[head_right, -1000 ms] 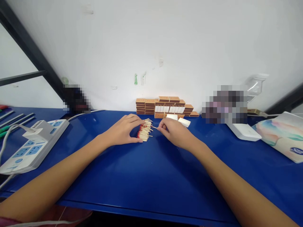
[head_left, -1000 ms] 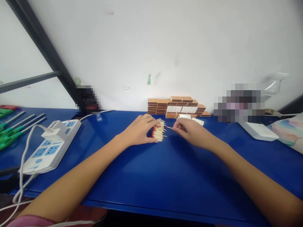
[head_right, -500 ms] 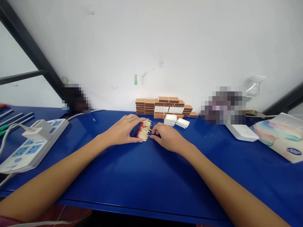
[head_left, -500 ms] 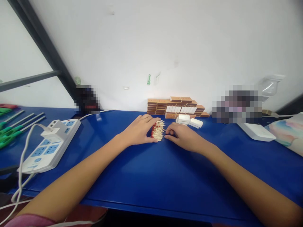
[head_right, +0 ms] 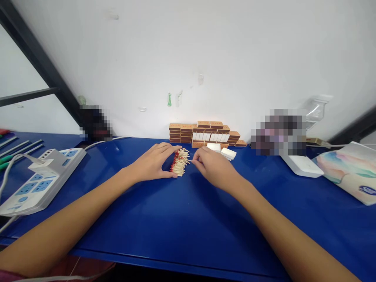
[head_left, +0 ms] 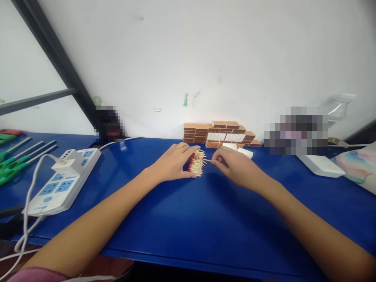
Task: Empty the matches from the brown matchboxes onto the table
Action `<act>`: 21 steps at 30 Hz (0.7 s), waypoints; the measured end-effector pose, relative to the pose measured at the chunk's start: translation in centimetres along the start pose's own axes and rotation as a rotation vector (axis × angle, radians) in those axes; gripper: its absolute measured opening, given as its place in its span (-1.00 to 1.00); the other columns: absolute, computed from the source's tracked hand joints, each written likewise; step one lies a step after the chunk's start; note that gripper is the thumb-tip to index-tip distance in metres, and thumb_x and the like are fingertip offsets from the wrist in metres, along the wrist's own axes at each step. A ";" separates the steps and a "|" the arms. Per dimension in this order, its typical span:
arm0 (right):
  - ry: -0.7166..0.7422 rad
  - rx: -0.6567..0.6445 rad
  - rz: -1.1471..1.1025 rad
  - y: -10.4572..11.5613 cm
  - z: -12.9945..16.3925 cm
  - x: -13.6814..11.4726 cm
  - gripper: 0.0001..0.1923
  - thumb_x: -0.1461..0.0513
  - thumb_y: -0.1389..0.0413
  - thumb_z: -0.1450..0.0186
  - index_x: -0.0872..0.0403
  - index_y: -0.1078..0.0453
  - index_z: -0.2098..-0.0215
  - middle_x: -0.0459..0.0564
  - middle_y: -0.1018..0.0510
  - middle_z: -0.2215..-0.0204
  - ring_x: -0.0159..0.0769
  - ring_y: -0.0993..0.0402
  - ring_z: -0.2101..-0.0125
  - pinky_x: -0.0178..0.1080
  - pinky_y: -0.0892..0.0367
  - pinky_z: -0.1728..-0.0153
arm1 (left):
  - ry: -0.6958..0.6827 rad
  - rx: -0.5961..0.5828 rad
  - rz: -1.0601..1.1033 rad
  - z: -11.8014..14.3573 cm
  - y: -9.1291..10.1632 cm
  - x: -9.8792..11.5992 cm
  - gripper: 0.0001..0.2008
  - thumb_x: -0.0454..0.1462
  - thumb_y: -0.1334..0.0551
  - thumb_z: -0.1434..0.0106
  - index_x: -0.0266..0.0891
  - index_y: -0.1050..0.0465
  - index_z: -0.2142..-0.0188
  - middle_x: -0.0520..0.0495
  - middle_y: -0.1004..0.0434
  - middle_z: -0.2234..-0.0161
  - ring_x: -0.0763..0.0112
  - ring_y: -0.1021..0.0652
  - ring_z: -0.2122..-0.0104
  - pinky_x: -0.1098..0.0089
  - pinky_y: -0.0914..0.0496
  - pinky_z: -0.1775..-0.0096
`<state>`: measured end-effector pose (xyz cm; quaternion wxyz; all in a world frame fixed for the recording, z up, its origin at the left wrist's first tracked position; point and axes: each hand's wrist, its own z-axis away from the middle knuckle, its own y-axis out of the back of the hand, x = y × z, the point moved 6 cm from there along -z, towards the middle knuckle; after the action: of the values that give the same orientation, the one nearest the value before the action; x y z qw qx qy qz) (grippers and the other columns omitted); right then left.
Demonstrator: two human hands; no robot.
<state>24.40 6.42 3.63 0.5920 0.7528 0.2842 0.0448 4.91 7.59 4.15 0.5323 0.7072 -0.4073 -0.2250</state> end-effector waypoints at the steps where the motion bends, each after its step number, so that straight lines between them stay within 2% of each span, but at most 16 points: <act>1: 0.017 0.028 -0.014 -0.4 -0.1 -0.6 -0.88 0.19 -0.05 -0.45 0.02 -0.37 0.26 0.02 -0.54 0.30 -0.23 -0.43 0.37 -0.22 -0.23 0.37 | 0.001 0.000 0.001 0.0 0.0 0.0 -0.11 0.04 -0.46 -0.21 -0.16 -0.12 -0.37 -0.24 -0.46 -0.16 0.02 -0.45 -0.16 0.09 -0.32 -0.17; 6: 0.105 0.083 0.015 -2.3 0.1 -3.2 -0.90 0.22 -0.04 -0.46 0.02 -0.33 0.25 0.01 -0.49 0.28 -0.24 -0.41 0.37 -0.22 -0.24 0.36 | 0.015 0.010 0.006 -0.1 0.3 0.2 -0.32 0.04 -0.46 -0.21 -0.17 -0.28 -0.18 -0.21 -0.50 -0.08 0.02 -0.48 -0.11 0.11 -0.36 -0.10; 10: 0.156 0.119 0.000 -1.8 0.6 -3.8 -0.86 0.20 0.00 -0.49 0.03 -0.36 0.20 0.02 -0.50 0.28 -0.25 -0.43 0.37 -0.22 -0.26 0.35 | 0.003 0.010 -0.002 -0.1 0.3 0.3 -0.40 0.04 -0.42 -0.25 -0.17 -0.30 -0.12 -0.19 -0.52 -0.06 0.02 -0.49 -0.09 0.11 -0.37 -0.08; 14: 0.165 0.135 0.023 -1.3 0.8 -3.5 -0.81 0.20 0.02 -0.51 0.05 -0.39 0.23 0.03 -0.50 0.29 -0.25 -0.43 0.38 -0.21 -0.26 0.36 | 0.001 0.002 -0.008 -0.1 0.4 0.2 -0.41 0.05 -0.43 -0.22 -0.17 -0.32 -0.08 -0.19 -0.52 -0.04 0.01 -0.49 -0.08 0.10 -0.36 -0.08; 21: 0.107 0.116 0.058 -1.3 0.4 -1.7 -0.82 0.22 -0.02 -0.48 0.04 -0.42 0.25 0.02 -0.53 0.31 -0.23 -0.46 0.36 -0.21 -0.23 0.36 | 0.033 0.009 0.029 -0.1 0.7 0.0 -0.42 0.11 -0.43 -0.21 -0.16 -0.35 -0.02 -0.15 -0.54 -0.02 0.07 -0.51 -0.04 0.11 -0.37 -0.08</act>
<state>22.68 5.46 2.77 0.5299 0.7903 0.2955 0.0858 4.73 7.55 4.87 0.5389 0.7072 -0.4099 -0.2037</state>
